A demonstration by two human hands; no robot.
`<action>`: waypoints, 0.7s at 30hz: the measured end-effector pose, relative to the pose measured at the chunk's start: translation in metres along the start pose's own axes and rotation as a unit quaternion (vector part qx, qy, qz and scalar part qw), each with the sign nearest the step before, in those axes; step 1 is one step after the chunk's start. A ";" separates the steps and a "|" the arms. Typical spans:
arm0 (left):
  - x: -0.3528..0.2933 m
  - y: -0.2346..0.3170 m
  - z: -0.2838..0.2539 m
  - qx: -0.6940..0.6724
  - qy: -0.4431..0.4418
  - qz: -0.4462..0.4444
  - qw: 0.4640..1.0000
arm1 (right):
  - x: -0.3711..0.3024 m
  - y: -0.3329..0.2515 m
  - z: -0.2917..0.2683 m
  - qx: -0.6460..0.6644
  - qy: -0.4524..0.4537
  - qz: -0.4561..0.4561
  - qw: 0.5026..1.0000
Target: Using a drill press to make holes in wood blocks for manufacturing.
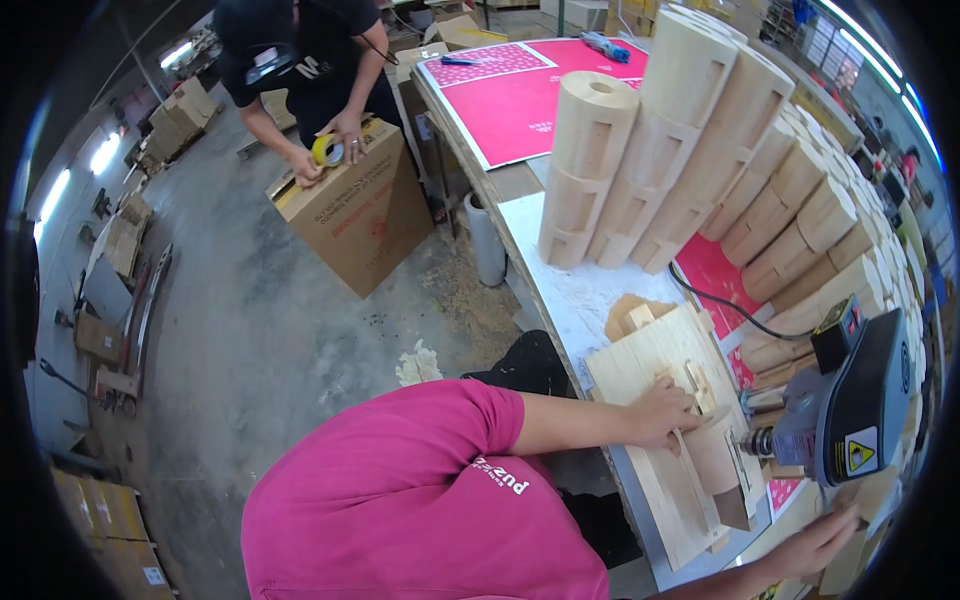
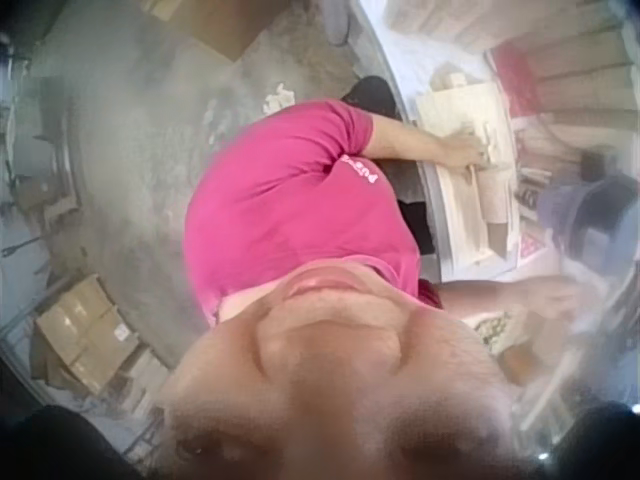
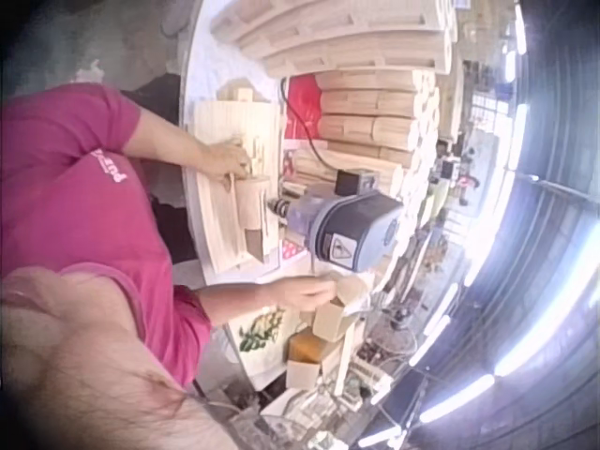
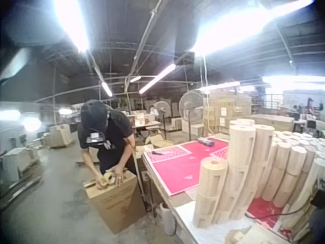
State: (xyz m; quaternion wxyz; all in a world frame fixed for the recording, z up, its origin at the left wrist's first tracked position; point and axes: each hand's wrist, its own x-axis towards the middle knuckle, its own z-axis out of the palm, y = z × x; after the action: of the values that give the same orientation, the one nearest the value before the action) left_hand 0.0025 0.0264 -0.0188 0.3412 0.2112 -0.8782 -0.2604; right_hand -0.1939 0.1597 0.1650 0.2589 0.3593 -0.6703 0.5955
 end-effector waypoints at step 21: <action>0.006 0.000 -0.008 0.004 -0.018 -0.019 1.000 | -0.038 0.089 -0.023 -0.026 -0.300 0.275 0.913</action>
State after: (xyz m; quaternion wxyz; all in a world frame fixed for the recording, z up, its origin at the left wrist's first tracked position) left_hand 0.0042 0.0206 -0.0109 0.3198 0.2246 -0.8808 -0.2672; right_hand -0.2425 0.1923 0.0847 -0.1189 0.3152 -0.8041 0.4899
